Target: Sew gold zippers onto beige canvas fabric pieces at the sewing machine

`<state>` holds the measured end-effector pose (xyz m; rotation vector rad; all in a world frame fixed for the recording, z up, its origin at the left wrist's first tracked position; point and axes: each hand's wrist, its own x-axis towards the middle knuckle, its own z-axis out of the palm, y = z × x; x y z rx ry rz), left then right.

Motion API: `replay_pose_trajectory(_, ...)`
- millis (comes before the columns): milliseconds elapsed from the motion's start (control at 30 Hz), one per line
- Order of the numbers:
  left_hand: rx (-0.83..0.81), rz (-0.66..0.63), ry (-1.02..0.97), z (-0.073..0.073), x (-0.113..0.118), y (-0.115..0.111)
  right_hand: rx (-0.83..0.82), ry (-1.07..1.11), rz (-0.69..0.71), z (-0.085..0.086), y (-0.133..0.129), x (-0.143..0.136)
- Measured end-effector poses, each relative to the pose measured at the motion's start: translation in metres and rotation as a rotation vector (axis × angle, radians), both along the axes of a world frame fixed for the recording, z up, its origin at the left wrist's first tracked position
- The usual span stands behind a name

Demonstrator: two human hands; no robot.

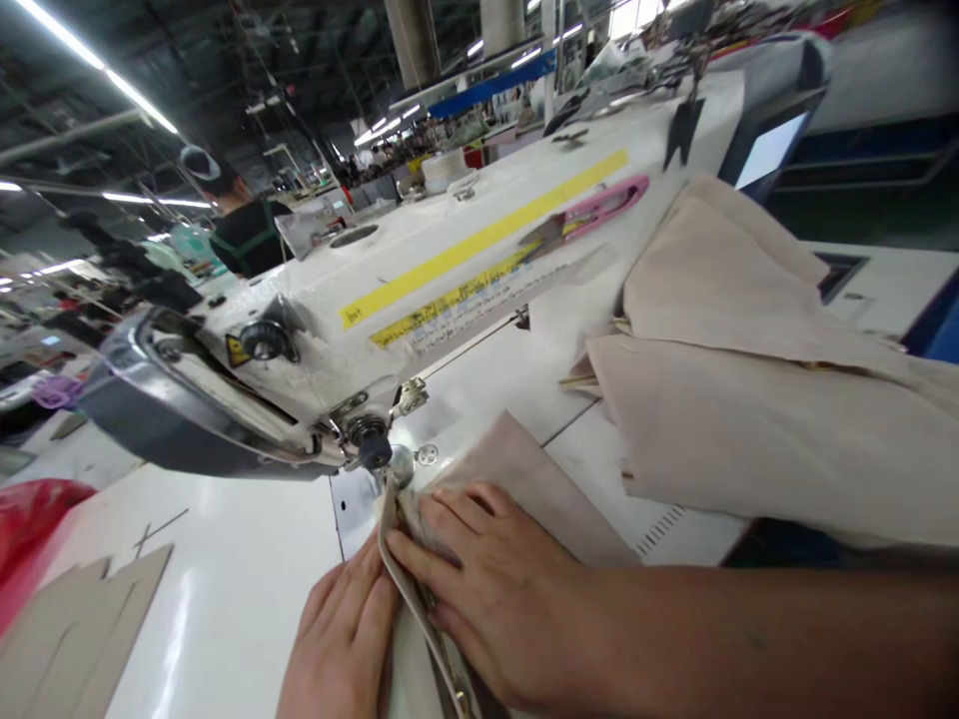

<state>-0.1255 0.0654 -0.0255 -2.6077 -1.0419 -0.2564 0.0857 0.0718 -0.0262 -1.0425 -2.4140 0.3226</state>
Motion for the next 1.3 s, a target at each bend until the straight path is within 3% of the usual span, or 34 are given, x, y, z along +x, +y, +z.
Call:
replay_pose_trajectory(267,0.012,0.035,-0.014,0.004,0.013,-0.002,0.076,-0.037,0.013,-0.010,0.001,-0.001)
replay_pose_trajectory(433,-0.040,0.087,-0.126,-0.003,0.015,-0.010,0.120,-0.179,0.070,-0.014,-0.003,0.000)
replay_pose_trajectory(600,0.034,0.109,-0.212,-0.008,0.016,-0.013,0.186,-0.211,0.075,-0.016,-0.002,-0.001)
replay_pose_trajectory(833,0.037,0.115,-0.091,-0.004,0.017,0.003,0.213,-0.229,0.073,-0.018,0.013,-0.003)
replay_pose_trajectory(1033,-0.046,0.116,-0.168,-0.002,0.019,0.020,0.201,-0.225,0.046,-0.027,0.033,-0.005)
replay_pose_trajectory(1300,-0.064,0.107,-0.197,-0.009,0.016,0.022,0.183,-0.288,0.054,-0.021,0.035,-0.005)
